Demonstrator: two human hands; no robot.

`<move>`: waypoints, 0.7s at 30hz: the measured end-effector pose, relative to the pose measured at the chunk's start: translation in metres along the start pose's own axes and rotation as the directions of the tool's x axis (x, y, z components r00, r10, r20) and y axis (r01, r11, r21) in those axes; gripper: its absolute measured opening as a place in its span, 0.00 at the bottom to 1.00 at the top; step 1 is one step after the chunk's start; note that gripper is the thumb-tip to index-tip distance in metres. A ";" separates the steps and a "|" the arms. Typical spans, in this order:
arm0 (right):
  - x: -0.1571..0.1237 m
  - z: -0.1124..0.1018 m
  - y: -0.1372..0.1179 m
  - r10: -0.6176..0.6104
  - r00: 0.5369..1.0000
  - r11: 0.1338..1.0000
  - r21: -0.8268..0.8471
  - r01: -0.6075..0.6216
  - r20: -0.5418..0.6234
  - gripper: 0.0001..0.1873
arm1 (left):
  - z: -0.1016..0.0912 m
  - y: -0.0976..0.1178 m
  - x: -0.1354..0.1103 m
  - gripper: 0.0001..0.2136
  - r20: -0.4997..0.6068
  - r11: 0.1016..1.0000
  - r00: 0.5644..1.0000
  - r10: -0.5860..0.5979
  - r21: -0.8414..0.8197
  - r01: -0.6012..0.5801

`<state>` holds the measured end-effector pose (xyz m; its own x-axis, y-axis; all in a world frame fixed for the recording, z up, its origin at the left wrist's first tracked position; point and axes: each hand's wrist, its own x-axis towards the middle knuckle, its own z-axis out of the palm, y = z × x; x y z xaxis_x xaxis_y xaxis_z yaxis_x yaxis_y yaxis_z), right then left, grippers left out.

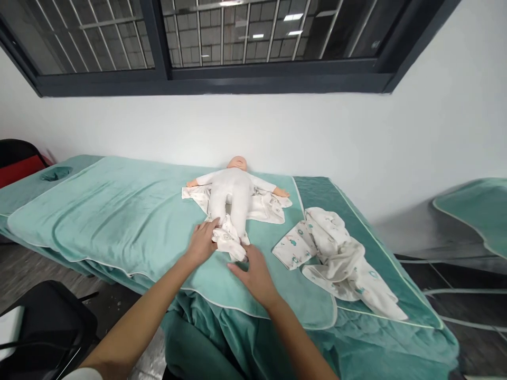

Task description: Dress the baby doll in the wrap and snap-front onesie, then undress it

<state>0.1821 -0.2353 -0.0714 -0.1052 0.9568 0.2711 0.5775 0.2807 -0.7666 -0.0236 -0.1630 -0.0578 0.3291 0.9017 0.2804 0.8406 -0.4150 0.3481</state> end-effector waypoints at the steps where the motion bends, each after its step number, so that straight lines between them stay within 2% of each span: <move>1: 0.001 0.001 -0.001 -0.014 1.000 1.000 -0.015 0.014 0.002 0.26 | -0.002 0.001 0.000 0.35 0.011 1.000 1.000 -0.005 -0.010 0.005; 4: 0.015 -0.002 -0.007 0.038 0.999 0.996 -0.076 -0.037 0.012 0.22 | -0.015 0.006 -0.004 0.37 0.086 1.000 0.996 -0.017 -0.023 0.019; 8: 0.036 -0.020 -0.025 0.187 0.974 0.960 -0.236 -0.153 0.127 0.16 | -0.051 0.007 -0.015 0.39 0.249 0.996 0.968 0.016 -0.087 0.006; 10: 0.041 -0.033 -0.038 0.222 0.955 0.949 -0.269 -0.165 0.196 0.14 | -0.074 0.007 -0.020 0.35 0.315 0.983 0.947 0.052 -0.183 0.006; 13: 0.043 -0.057 -0.059 0.212 0.934 0.966 -0.209 -0.155 0.289 0.13 | -0.108 0.009 -0.023 0.26 0.390 0.932 0.903 0.180 -0.362 -0.029; 14: 0.043 -0.066 -0.068 0.190 0.915 0.976 -0.170 -0.137 0.355 0.13 | -0.120 0.011 -0.023 0.24 0.421 0.918 0.881 0.217 -0.395 -0.037; 15: 0.043 -0.077 -0.077 0.158 0.878 0.986 -0.123 -0.114 0.452 0.15 | -0.132 0.014 -0.023 0.21 0.466 0.912 0.851 0.243 -0.407 -0.038; 16: 0.043 -0.088 -0.088 0.118 0.813 0.993 -0.075 -0.092 0.571 0.17 | -0.144 0.018 -0.022 0.19 0.521 0.916 0.814 0.258 -0.400 -0.034; 18: 0.044 -0.111 -0.114 0.047 0.601 0.996 0.005 -0.085 0.798 0.23 | -0.170 0.030 -0.022 0.16 0.638 0.929 0.714 0.290 -0.365 -0.051; 19: 0.045 -0.122 -0.130 0.048 0.508 0.996 -0.001 -0.092 0.860 0.25 | -0.184 0.038 -0.023 0.15 0.670 0.927 0.667 0.326 -0.363 -0.089; 20: 0.047 -0.133 -0.146 0.050 0.454 0.996 -0.010 -0.091 0.890 0.27 | -0.199 0.046 -0.023 0.14 0.680 0.918 0.631 0.373 -0.371 -0.143; 21: 0.049 -0.142 -0.163 0.037 0.419 0.997 -0.008 -0.071 0.907 0.28 | -0.214 0.056 -0.024 0.13 0.670 0.903 0.614 0.418 -0.379 -0.201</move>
<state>0.1974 -0.2452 0.1497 -0.7573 0.4801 -0.4428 0.5896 0.2110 -0.7796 -0.0765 -0.2333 0.1467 0.8412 0.4616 -0.2815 0.5302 -0.6022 0.5969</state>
